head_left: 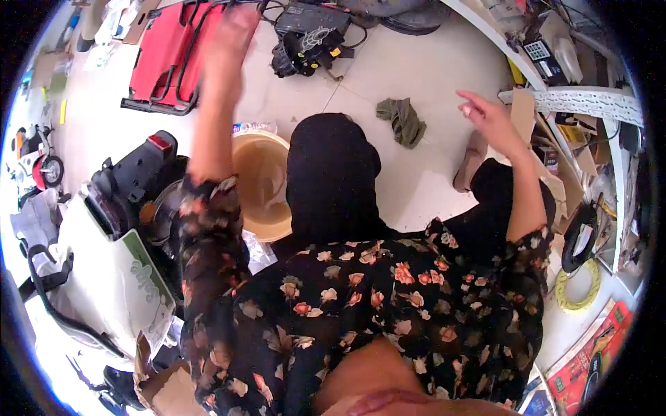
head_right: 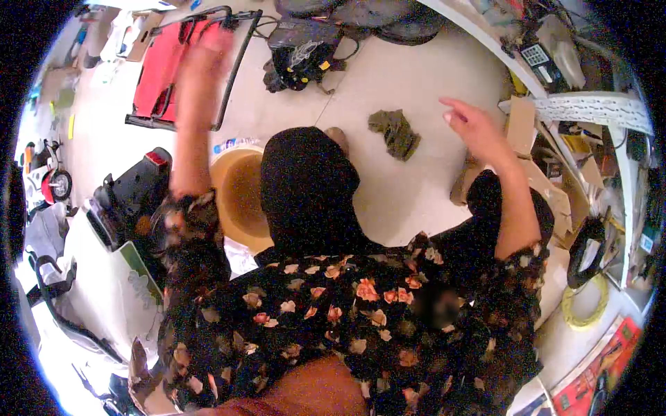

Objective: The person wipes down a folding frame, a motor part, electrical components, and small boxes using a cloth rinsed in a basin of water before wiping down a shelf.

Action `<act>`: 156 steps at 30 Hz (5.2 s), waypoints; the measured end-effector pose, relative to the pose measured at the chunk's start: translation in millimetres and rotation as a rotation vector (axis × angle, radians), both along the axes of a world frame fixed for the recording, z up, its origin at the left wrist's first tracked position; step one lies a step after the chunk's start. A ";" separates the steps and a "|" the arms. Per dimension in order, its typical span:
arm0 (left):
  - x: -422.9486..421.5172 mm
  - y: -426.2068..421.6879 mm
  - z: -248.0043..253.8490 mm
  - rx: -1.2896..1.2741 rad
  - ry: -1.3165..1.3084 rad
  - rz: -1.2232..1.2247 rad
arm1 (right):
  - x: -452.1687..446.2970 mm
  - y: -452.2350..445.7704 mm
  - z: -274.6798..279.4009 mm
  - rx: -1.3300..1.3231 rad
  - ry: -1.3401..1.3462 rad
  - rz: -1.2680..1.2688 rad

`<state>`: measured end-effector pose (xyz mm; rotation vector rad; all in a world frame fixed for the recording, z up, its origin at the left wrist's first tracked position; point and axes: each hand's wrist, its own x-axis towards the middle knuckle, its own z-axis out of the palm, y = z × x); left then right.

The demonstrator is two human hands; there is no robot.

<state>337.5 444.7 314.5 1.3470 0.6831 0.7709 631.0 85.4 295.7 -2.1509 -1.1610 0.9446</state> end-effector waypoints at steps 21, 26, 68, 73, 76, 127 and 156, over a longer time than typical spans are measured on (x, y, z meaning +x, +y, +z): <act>41.4 41.7 -317.2 0.354 0.965 0.245 | -14.5 -30.6 20.4 -0.396 -0.263 0.176; 34.0 -2.6 -344.0 0.250 0.816 0.385 | -15.5 -35.4 19.6 -0.417 -0.254 0.180; 2.8 -76.7 -312.9 0.237 0.597 0.482 | -17.0 195.2 -205.9 0.241 0.153 -0.219; 8.6 -72.4 -320.3 0.271 0.618 0.573 | -88.9 302.0 -200.6 0.384 -0.409 0.528; 8.5 -65.7 -317.9 0.242 0.582 0.586 | -150.3 316.2 -224.8 0.141 -0.660 0.692; 9.0 -92.8 -325.5 0.303 0.551 0.508 | -139.2 236.6 -168.7 -0.348 -0.320 0.640; -45.5 -113.0 -218.2 -0.794 -0.195 0.289 | -126.4 225.3 -131.1 -0.039 0.238 0.143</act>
